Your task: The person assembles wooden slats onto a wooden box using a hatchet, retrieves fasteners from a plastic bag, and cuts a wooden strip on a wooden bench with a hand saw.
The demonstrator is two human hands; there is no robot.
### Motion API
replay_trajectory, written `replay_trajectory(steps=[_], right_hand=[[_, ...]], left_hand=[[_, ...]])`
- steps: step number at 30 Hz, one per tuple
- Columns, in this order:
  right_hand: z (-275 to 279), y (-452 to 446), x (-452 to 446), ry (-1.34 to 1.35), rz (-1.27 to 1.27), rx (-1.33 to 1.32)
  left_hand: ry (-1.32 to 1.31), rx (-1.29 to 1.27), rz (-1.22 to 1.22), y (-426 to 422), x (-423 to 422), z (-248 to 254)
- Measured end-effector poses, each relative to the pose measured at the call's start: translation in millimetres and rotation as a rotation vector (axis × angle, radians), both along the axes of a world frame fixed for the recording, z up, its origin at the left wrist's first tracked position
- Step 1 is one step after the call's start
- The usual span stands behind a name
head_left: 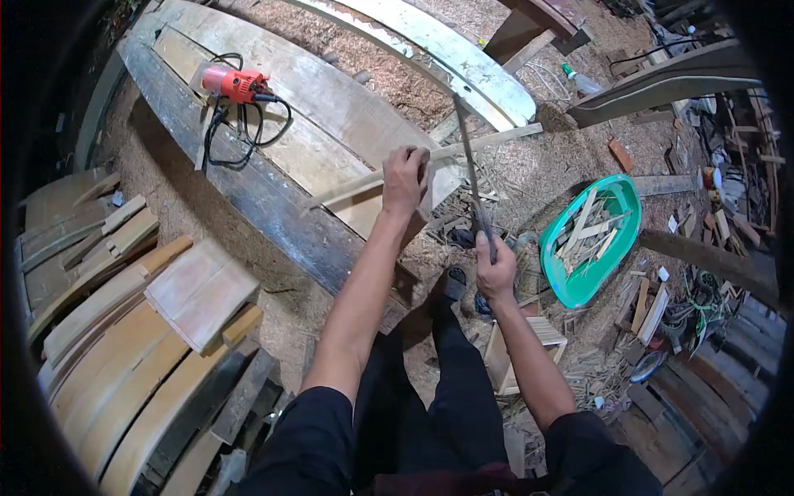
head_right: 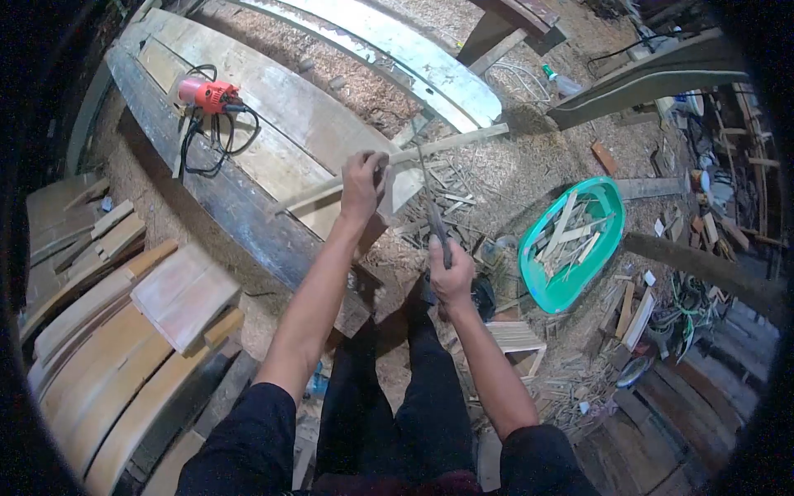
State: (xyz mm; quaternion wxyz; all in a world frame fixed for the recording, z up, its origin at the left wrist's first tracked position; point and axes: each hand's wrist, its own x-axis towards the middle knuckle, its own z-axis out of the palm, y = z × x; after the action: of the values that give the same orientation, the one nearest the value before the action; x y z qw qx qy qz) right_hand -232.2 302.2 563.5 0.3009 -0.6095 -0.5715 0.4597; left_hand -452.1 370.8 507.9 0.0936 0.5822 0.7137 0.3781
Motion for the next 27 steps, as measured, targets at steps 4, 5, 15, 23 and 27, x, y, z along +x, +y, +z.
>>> replay_trajectory(steps=[4,5,15,23,27], right_hand=[[-9,18,7,-0.034,0.12,-0.035],[-10,20,8,-0.019,0.145,-0.058],[-31,8,-1,-0.006,0.209,-0.095],[-31,11,-9,-0.053,0.198,-0.115],[-22,16,-13,0.008,0.194,-0.127]], left_hand=[[-0.07,0.007,0.028,3,1,-4],[-0.111,0.019,0.038,3,0,-6],[0.239,-0.403,0.548,37,7,-9],[0.29,-0.494,0.569,41,7,-15],[0.372,-0.513,0.577,41,7,-20]])
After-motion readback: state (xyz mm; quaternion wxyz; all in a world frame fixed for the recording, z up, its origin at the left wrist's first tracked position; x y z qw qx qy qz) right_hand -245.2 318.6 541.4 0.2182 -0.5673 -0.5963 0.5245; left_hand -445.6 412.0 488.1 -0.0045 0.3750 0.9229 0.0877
